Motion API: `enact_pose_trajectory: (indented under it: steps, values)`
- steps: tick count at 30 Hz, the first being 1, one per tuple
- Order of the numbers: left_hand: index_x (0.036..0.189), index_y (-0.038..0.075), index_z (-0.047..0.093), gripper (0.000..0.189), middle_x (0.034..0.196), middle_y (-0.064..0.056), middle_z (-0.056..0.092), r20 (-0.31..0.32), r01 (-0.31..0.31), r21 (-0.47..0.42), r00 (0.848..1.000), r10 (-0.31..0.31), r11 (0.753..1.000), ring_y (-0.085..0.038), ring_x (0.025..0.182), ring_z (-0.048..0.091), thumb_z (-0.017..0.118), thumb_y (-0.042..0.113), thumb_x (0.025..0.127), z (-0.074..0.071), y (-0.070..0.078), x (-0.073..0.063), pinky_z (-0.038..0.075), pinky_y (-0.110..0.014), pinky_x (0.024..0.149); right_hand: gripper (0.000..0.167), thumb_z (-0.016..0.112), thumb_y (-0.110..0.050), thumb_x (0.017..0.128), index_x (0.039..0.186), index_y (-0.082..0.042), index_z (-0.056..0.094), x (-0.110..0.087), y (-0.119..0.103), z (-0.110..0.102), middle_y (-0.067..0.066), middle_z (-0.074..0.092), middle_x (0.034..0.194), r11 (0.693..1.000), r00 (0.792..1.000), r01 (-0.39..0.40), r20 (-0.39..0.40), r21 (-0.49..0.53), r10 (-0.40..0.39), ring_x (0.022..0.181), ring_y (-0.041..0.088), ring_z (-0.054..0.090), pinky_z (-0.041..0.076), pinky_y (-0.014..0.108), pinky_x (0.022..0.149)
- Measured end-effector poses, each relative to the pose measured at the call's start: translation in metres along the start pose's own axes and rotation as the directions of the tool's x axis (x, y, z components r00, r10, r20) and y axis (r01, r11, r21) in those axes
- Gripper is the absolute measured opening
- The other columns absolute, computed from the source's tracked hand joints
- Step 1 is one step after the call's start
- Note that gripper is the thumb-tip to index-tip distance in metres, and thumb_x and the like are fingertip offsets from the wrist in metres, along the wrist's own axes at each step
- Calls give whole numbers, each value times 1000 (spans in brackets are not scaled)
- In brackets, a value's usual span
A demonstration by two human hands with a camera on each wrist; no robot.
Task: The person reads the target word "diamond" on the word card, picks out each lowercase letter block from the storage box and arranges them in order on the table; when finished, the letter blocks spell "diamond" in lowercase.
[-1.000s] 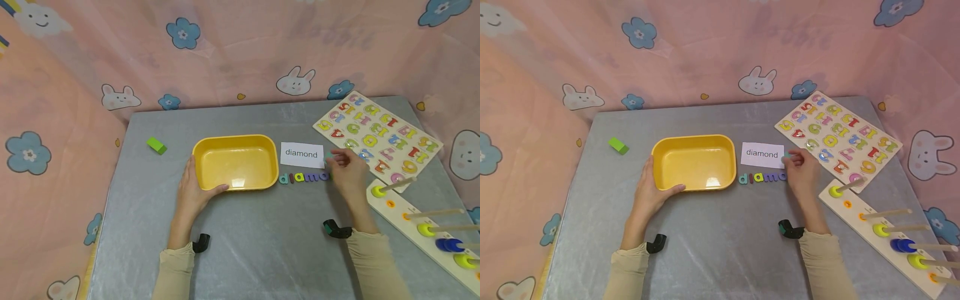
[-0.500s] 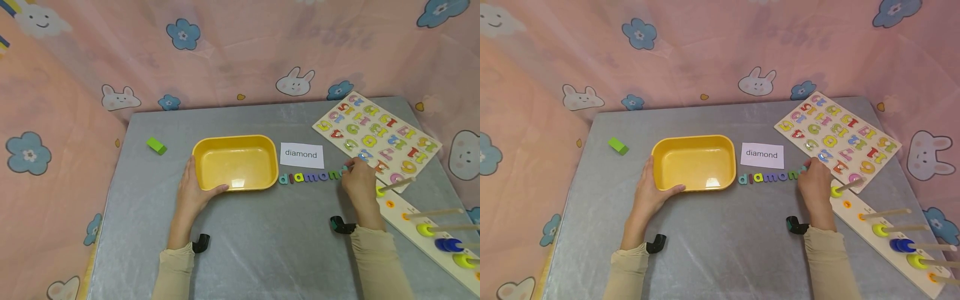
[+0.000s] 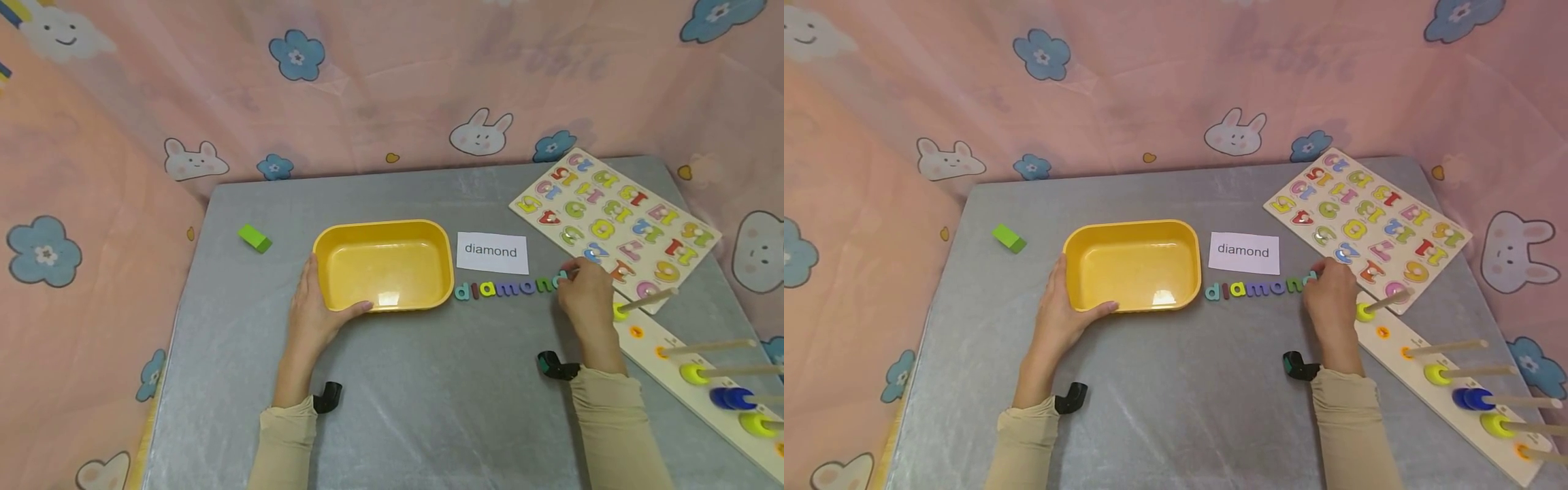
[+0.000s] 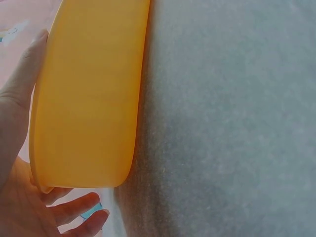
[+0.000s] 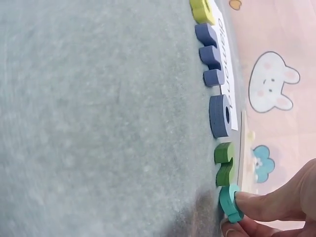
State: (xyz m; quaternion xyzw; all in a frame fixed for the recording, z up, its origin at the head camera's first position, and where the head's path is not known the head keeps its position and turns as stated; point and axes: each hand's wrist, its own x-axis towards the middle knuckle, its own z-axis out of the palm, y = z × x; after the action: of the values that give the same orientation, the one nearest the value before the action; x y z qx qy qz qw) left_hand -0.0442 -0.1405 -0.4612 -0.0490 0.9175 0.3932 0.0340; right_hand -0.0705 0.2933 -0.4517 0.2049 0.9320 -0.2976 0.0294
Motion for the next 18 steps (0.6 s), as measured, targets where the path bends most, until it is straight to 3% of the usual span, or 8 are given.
enact_pose_trajectory:
  steps: [6,12,18]
  values:
    - [172,13,5,140,178,-16,16,4,2,-4,1000,-2,1000,-39,162,23,96,52,73,-2,0,0,18,-63,130,31,57,2,92,119,15,63,-3,0,6,35,60,110,999,998,35,-48,-6,-35,101,50,58,48,60,86]
    - [172,13,5,141,179,-15,13,-7,1,15,1000,-1,1000,-38,164,20,95,55,73,-1,-1,1,17,-62,131,33,53,7,87,119,15,60,-6,-6,7,37,53,118,999,994,45,-102,-3,-45,105,54,54,46,67,92]
    - [172,11,3,142,180,-13,6,-8,-6,35,1000,6,999,-37,165,15,93,59,73,0,-2,2,16,-63,131,30,52,1,97,124,14,59,-11,-17,10,38,54,125,997,986,81,-145,-20,-83,116,56,53,44,69,98]
